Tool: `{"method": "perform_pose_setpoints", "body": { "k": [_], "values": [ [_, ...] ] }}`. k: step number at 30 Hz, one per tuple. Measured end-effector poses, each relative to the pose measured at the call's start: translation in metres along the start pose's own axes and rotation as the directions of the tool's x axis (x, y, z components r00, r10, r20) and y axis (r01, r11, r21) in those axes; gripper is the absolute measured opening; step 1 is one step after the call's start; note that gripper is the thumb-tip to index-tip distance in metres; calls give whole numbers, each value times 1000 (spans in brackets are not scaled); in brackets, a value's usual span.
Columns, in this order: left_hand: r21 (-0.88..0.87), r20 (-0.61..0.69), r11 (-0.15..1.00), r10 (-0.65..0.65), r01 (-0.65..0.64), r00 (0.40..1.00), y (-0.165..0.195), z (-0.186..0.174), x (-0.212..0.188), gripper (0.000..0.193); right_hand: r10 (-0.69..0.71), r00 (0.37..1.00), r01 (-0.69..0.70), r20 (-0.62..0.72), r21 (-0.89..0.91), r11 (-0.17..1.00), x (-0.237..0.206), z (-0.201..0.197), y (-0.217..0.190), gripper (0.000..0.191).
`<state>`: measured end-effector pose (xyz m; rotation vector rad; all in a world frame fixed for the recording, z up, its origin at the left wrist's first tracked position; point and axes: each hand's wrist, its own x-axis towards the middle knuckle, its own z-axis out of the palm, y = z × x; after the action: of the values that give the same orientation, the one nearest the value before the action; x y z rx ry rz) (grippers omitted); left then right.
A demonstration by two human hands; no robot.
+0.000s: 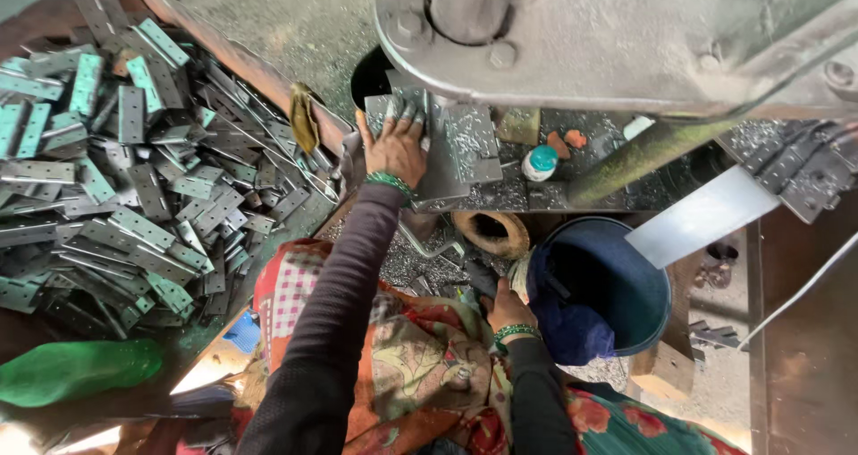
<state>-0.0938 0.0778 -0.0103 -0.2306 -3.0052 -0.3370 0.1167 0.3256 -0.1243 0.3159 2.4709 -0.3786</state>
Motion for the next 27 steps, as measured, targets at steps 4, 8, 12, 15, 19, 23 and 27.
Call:
{"method": "perform_pose_setpoints", "body": {
  "k": [4, 8, 12, 15, 19, 23, 27],
  "values": [
    [-98, 16, 995, 13, -11, 1000, -4, -4, -4, 59, -53, 969, 53, -242, -7, 999, -11, -14, -1, 50],
    [-6, 41, 999, 54, -53, 998, 11, 14, -46, 70, -145, 881, 163, -451, 1, 987, -25, -33, -5, 48],
    [-101, -412, 977, 129, -186, 902, 18, 29, -110, 55, -107, 911, 125, -399, 18, 992, -36, -42, -12, 52],
    [-46, -276, 979, 179, -199, 944, 18, 23, -119, 45, -134, 892, 166, -432, 36, 985, -40, -43, -17, 51],
    [-153, -352, 889, 359, -432, 864, 19, 4, -95, 35, -76, 919, 106, -387, 58, 993, -42, -43, -20, 56],
    [-343, -41, 937, 49, -60, 998, 28, -5, -58, 25, -86, 913, 122, -398, 65, 990, -42, -41, -21, 59],
    [-345, -45, 908, -267, 236, 963, 56, 7, -40, 48, -93, 895, 142, -437, 81, 987, -44, -42, -22, 61]
  ]
}}
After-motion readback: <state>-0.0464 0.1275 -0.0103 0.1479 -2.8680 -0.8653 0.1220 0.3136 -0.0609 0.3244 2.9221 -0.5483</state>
